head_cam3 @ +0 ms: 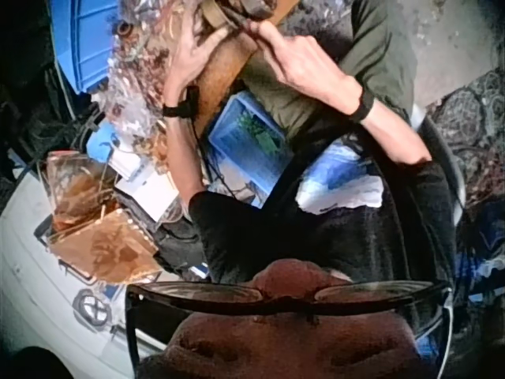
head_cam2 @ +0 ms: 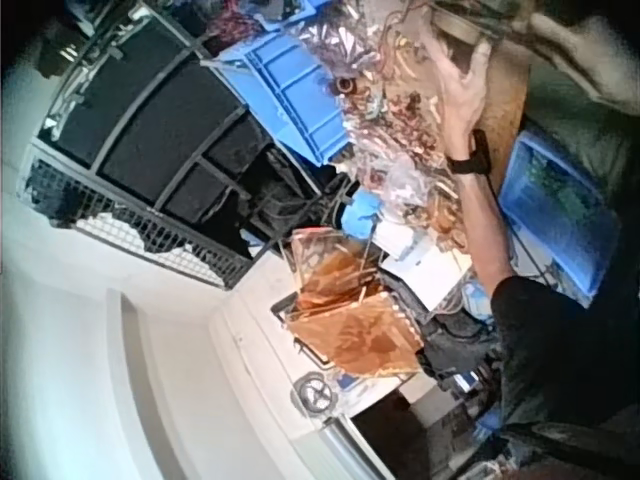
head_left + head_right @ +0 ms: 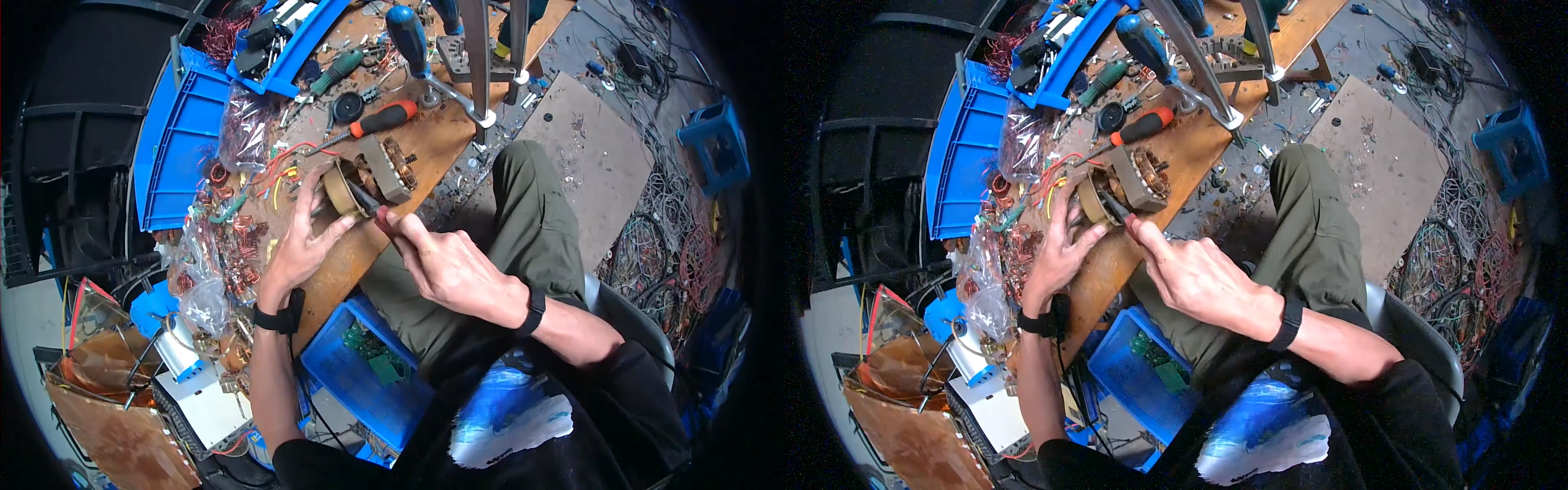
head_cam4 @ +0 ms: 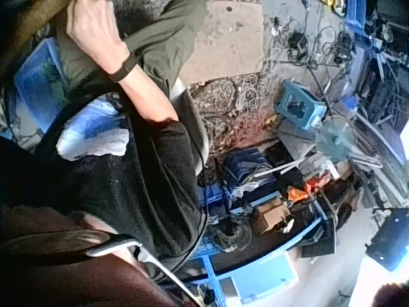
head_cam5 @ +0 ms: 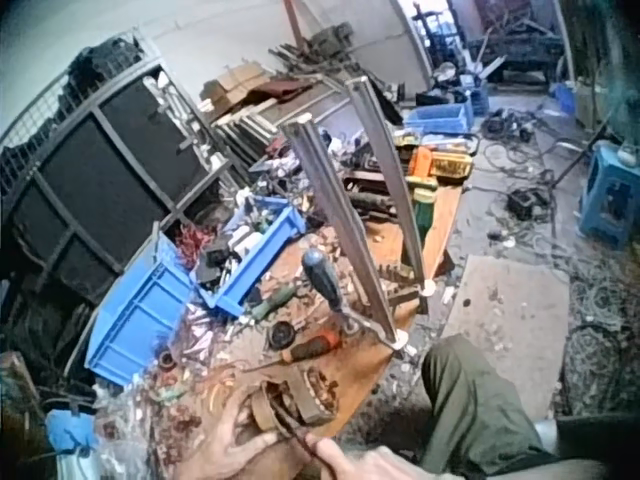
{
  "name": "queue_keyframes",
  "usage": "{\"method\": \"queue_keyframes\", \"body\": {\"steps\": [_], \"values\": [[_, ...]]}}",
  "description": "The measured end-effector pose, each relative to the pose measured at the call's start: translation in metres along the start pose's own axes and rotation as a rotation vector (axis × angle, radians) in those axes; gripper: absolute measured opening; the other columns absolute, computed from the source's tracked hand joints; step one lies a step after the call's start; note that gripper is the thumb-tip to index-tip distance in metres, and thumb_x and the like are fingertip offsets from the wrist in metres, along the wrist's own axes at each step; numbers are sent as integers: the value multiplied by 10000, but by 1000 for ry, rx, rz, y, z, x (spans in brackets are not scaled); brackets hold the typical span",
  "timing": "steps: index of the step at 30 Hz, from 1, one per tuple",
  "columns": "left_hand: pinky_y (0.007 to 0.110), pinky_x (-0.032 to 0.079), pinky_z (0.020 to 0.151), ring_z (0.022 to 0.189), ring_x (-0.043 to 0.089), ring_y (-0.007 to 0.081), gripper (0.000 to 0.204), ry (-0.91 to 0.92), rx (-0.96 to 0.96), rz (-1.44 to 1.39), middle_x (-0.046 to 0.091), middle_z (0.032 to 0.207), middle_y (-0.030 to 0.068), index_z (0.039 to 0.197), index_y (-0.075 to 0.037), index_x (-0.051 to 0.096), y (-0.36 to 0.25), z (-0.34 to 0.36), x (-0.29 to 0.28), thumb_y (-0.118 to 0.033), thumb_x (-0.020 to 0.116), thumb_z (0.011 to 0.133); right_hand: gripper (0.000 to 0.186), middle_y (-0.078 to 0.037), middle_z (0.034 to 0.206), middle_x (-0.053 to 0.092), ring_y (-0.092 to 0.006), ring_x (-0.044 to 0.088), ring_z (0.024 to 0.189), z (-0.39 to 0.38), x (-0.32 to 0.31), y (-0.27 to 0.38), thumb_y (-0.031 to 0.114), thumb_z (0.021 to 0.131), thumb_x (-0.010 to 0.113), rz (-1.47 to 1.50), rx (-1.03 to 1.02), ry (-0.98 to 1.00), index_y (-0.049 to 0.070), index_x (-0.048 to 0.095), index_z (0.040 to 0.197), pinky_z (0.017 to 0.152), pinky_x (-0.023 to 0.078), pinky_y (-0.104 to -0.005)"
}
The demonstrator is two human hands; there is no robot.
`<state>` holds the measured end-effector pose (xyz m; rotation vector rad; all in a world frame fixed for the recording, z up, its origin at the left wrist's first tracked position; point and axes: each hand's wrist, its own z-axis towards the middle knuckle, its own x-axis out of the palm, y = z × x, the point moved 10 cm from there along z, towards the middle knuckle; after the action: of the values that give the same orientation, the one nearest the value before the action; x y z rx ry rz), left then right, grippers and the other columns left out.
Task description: The person disassembles a cylindrical electrical component, likely a motor armature, using pliers and a screwdriver. They remove a metal retaining ring and separate the housing to expose the internal copper windings. The person then uses the screwdriver to adjust or clean the internal components before reassembling the parts.
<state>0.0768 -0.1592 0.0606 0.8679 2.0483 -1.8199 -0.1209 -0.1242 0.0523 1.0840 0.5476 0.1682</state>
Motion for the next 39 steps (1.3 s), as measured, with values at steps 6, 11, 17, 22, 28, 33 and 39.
{"method": "queue_keyframes", "body": {"steps": [6,11,17,22,28,33,39], "values": [[478,332,1268,1561,391,367,908,16,0,-43,374,1684,220,1690,-25,201,-1,2,0,-255,766,1018,632,-257,747,655,-449,679,663,-8,19,-22,70,1012,602,-107,-26,94,26,342,1586,571,537,-550],[476,334,1264,1557,398,357,909,19,-29,-96,374,1675,260,1698,-33,150,9,-3,1,-219,743,1035,494,-279,1087,726,-447,671,650,-3,-2,8,-26,1010,610,4,53,67,-10,445,1476,545,542,-500],[468,351,1255,1537,424,346,923,16,-20,-133,380,1674,264,1711,-52,106,1,-2,3,-206,728,1046,715,-272,853,663,-427,674,655,-14,21,-19,70,995,621,-93,-99,-26,29,301,1633,559,525,-536],[467,357,1257,1561,390,330,895,-3,-29,-89,332,1701,225,1714,-73,120,19,-7,2,-146,706,1042,724,-246,821,656,-430,662,653,-10,21,-10,49,982,615,-49,19,63,35,305,1635,565,535,-538],[493,293,1289,1575,353,393,922,-7,44,26,327,1699,264,1698,8,155,1,0,1,-305,726,1046,791,-220,834,646,-422,671,668,-3,26,-25,7,926,624,-229,-40,139,41,301,1647,581,548,-532],[498,272,1299,1592,317,412,942,-15,12,16,308,1716,269,1709,-2,140,12,2,-6,-317,728,1045,719,-210,811,622,-418,665,666,0,11,-19,41,982,627,-62,-58,55,53,330,1637,574,536,-518],[493,232,1313,1605,291,397,923,-4,16,-28,299,1728,250,1707,-4,174,8,3,-3,-345,716,1043,496,-225,1048,736,-418,725,797,-14,-13,15,18,994,668,-106,-55,-75,30,508,1463,639,592,-478]]}}
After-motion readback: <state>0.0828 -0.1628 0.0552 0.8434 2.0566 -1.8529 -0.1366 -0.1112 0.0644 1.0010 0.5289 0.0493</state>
